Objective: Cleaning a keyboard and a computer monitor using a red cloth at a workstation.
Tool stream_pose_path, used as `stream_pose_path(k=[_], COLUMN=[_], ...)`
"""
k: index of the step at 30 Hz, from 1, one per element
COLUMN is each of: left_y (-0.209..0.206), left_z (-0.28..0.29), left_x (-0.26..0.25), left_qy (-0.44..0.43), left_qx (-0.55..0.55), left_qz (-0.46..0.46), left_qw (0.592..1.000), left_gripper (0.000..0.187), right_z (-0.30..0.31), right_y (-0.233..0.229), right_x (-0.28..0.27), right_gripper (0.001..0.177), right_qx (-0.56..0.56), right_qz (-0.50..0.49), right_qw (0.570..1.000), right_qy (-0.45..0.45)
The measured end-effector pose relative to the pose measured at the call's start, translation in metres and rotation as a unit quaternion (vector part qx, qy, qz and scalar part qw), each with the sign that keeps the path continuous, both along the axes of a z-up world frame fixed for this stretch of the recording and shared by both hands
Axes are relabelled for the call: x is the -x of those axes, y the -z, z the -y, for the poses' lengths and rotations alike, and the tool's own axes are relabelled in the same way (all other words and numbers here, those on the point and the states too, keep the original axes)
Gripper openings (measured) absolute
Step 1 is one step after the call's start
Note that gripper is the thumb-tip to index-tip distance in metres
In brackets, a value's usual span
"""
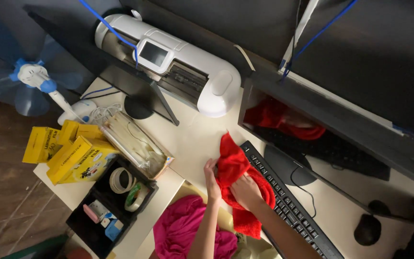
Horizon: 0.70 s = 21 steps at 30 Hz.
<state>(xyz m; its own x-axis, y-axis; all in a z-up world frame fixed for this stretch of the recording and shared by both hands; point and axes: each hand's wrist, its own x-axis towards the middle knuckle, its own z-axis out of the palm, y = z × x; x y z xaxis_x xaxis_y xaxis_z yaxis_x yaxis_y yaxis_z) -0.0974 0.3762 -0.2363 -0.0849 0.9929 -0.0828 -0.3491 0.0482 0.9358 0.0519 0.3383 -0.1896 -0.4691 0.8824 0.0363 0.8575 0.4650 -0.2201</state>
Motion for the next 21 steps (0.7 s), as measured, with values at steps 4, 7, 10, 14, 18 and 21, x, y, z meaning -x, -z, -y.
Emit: stream_pose_path(k=[4, 7, 10, 14, 18, 21], left_y=[0.005, -0.003, -0.011, -0.036, -0.049, -0.028], left_z=[-0.001, 0.003, 0.003, 0.007, 0.013, 0.009], left_x=[-0.001, -0.004, -0.003, -0.003, -0.011, -0.018], left_qy=[-0.013, -0.016, 0.002, 0.037, 0.053, 0.032], left_qx=[-0.006, -0.010, -0.027, -0.060, -0.105, -0.116], left_qz=[-0.047, -0.108, -0.120, -0.178, -0.299, -0.362], left_qw=[0.999, 0.994, 0.992, 0.982, 0.947, 0.924], left_gripper=[0.067, 0.066, 0.064, 0.062, 0.057, 0.053], right_z=[-0.036, -0.035, -0.008, 0.067, 0.135, 0.119], right_y=[-0.018, -0.004, -0.014, -0.023, -0.003, -0.015], right_x=[0.022, 0.027, 0.014, -0.020, -0.051, -0.046], right_gripper=[0.036, 0.043, 0.035, 0.032, 0.042, 0.060], right_qx=[0.087, 0.069, 0.013, 0.123, 0.160, 0.058], right_qz=[0.122, 0.115, 0.092, 0.142, 0.074, -0.027], right_qw=[0.989, 0.988, 0.995, 0.982, 0.980, 0.985], right_qy=[-0.001, 0.078, 0.043, 0.031, 0.090, 0.160])
